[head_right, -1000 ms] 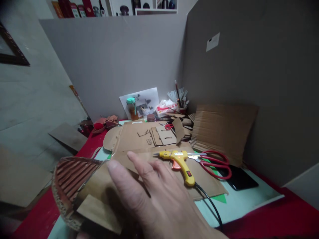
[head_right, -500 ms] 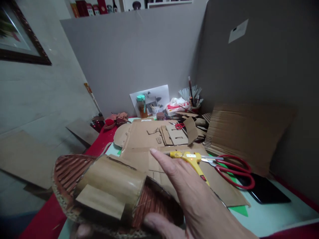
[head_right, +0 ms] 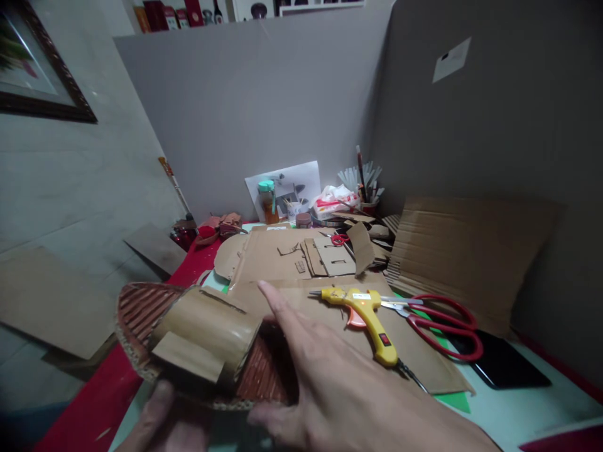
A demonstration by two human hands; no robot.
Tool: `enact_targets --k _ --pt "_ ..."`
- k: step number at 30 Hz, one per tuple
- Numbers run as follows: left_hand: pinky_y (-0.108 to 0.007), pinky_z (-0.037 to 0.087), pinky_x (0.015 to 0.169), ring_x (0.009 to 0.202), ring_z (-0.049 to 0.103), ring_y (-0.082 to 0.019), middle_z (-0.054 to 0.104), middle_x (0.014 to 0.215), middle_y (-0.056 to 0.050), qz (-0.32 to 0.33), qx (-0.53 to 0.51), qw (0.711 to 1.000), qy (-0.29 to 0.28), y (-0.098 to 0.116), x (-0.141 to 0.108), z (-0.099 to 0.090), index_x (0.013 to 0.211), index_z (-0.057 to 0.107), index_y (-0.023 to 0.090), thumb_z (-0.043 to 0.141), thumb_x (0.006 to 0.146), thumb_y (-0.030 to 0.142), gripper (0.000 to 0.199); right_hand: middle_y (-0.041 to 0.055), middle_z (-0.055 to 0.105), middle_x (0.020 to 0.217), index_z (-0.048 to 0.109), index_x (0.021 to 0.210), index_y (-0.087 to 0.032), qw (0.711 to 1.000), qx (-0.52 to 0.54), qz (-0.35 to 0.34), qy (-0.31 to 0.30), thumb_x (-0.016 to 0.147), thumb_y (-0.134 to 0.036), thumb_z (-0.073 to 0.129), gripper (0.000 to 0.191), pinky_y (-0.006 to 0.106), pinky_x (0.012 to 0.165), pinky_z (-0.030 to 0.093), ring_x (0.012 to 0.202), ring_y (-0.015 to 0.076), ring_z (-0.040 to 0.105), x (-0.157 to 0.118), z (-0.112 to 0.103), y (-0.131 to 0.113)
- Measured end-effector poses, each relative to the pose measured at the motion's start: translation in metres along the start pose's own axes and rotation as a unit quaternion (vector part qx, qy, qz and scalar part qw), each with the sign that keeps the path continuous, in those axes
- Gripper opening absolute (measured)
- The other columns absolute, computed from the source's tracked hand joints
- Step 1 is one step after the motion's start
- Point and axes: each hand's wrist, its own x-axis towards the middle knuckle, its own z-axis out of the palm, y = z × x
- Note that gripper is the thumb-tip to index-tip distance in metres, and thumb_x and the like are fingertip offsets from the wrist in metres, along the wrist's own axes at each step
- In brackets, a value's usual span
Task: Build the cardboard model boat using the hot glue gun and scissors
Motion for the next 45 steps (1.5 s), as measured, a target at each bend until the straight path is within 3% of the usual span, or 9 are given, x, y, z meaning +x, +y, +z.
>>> enact_targets --k 4,8,11,15,18,22,29,38,45 --pt "-0.044 0.055 0.103 0.121 0.065 -0.029 0.073 0.127 0.0 -0.053 -0.05 0.997 0.021 0.005 0.011 -0.004 0.141 0.052 0.041 0.076 0.081 0.041 0.064 0.0135 0.054 0.146 0.005 0.163 -0.026 1.0 0.007 0.002 0.005 0.087 -0.046 0.068 0.101 0.043 0.103 0.051 0.126 0.0292 0.058 0.019 0.003 0.003" --pt "-0.033 0.056 0.101 0.127 0.062 -0.028 0.073 0.128 -0.002 -0.08 -0.066 0.995 -0.005 0.01 0.029 -0.015 0.143 0.052 0.035 0.084 0.072 0.031 0.077 0.0182 0.064 0.128 0.009 0.162 -0.016 1.0 -0.006 0.009 -0.003 0.084 -0.037 0.069 0.101 0.046 0.094 0.053 0.113 0.0319 0.063 0.035 0.004 0.011" --pt "-0.038 0.059 0.097 0.132 0.056 -0.035 0.069 0.134 -0.008 -0.057 -0.026 0.997 0.039 0.014 0.037 -0.03 0.137 0.06 0.031 0.09 0.061 0.039 0.082 0.0231 0.057 0.139 0.009 0.162 -0.014 1.0 -0.023 0.017 -0.01 0.085 -0.035 0.066 0.098 0.048 0.097 0.051 0.122 0.0349 0.059 0.038 0.005 0.018" --pt "-0.05 0.035 0.121 0.143 0.042 -0.032 0.058 0.146 -0.001 0.025 0.122 0.99 0.067 0.022 0.038 -0.045 0.139 0.054 0.04 0.082 0.074 0.043 0.07 0.024 0.058 0.137 0.013 0.161 -0.011 0.998 -0.046 0.037 -0.034 0.087 -0.035 0.063 0.092 0.048 0.095 0.052 0.122 0.036 0.059 0.037 0.009 0.022" --pt "-0.057 0.031 0.12 0.136 0.047 -0.035 0.055 0.146 0.0 0.126 0.304 0.943 0.05 0.022 0.043 -0.055 0.129 0.061 0.039 0.078 0.078 0.046 0.054 0.0209 0.061 0.132 0.012 0.161 -0.012 0.996 -0.058 0.042 -0.052 0.088 -0.033 0.063 0.092 0.045 0.093 0.054 0.117 0.0333 0.062 0.036 0.008 0.022" --pt "-0.057 0.036 0.113 0.132 0.052 -0.035 0.053 0.147 -0.002 0.259 0.529 0.807 -0.042 0.015 0.056 -0.066 0.13 0.062 0.042 0.064 0.089 0.044 0.041 0.0221 0.053 0.143 0.011 0.162 -0.014 0.994 -0.08 0.034 -0.066 0.087 -0.035 0.067 0.096 0.048 0.099 0.051 0.128 0.0357 0.055 0.036 -0.004 0.016" --pt "-0.051 0.055 0.09 0.116 0.061 -0.032 0.062 0.13 -0.011 0.367 0.639 0.669 -0.095 0.01 0.07 -0.066 0.138 0.053 0.03 0.05 0.098 0.032 0.041 0.017 0.06 0.133 0.02 0.161 -0.017 0.992 -0.104 -0.07 -0.007 0.088 -0.043 0.07 0.092 0.049 0.091 0.052 0.114 0.0342 0.057 0.052 -0.014 -0.004" --pt "-0.037 0.052 0.088 0.105 0.059 -0.025 0.065 0.113 -0.011 0.396 0.648 0.638 -0.125 0.007 0.071 -0.061 0.13 0.055 0.016 0.05 0.098 0.021 0.033 0.01 0.058 0.127 0.028 0.155 -0.025 0.978 -0.14 -0.154 -0.008 0.088 -0.033 0.066 0.078 0.047 0.084 0.046 0.1 0.0295 0.055 0.083 0.013 -0.018" --pt "-0.035 0.051 0.095 0.114 0.059 -0.024 0.061 0.121 -0.01 0.392 0.637 0.647 -0.147 -0.002 0.073 -0.072 0.129 0.056 0.023 0.059 0.095 0.018 0.035 0.0085 0.058 0.118 0.037 0.147 -0.023 0.973 -0.175 -0.142 -0.042 0.089 -0.028 0.062 0.064 0.044 0.078 0.045 0.095 0.0285 0.054 0.091 0.017 -0.014"
